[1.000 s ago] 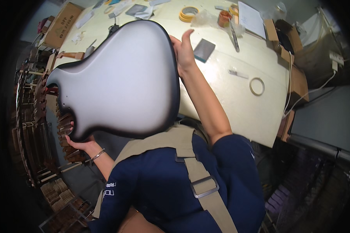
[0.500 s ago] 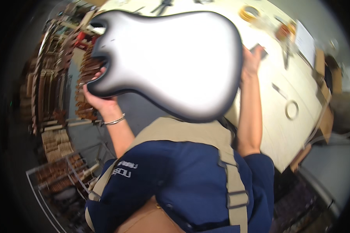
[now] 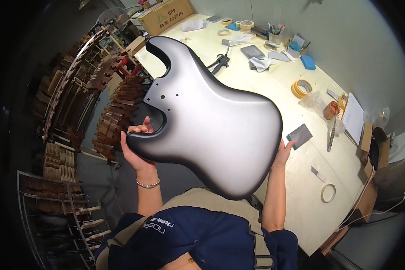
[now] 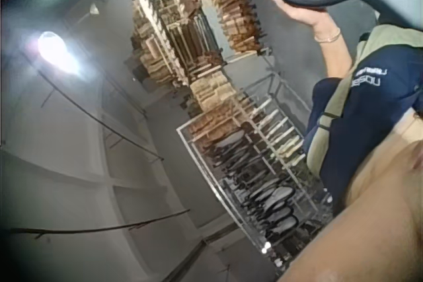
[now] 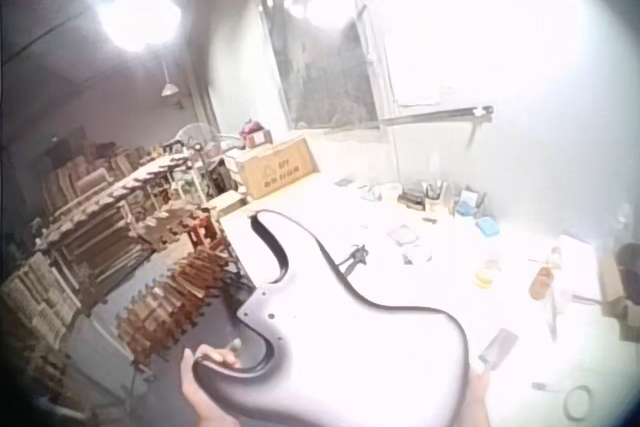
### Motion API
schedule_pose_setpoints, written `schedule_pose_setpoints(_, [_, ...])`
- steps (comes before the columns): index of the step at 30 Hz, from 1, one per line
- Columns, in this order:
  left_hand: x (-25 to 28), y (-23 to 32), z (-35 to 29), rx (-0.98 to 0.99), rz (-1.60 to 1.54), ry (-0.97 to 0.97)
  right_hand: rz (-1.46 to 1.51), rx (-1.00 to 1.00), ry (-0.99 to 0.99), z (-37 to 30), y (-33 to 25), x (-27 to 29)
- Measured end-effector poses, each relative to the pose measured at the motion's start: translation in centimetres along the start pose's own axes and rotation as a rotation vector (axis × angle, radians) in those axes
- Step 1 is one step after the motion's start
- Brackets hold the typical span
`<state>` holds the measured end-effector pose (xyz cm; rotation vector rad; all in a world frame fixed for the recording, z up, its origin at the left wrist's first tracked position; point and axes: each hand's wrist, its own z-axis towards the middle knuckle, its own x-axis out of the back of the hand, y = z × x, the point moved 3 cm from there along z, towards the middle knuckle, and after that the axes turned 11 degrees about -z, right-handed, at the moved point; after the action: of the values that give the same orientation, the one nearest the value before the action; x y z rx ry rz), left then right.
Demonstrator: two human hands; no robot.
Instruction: The person picks up black plastic parts from a rack and moves them to a workbench. They apply small white adhesive strips to the parts and then return them to the rack. The person repeats this process for several parts.
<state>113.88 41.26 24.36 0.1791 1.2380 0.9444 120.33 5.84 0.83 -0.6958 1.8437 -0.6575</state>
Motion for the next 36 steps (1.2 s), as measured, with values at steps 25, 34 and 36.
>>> schedule_pose_setpoints(25, [-13.2, -12.7, 11.7, -0.007, 0.274, -0.318, -1.12, 0.996, 0.472, -17.7, -11.5, -12.0])
schedule_pose_setpoints(34, [-18.0, -22.0, 6.9, 1.275, -0.968, -0.814, -0.906, 1.075, 0.902, -26.6, -3.3, -12.3])
schedule_pose_setpoints(36, [-18.9, -19.2, 4.1, 1.39, -1.095, -0.788, -0.711, 1.11, 0.984, -30.0, -0.4, -13.2])
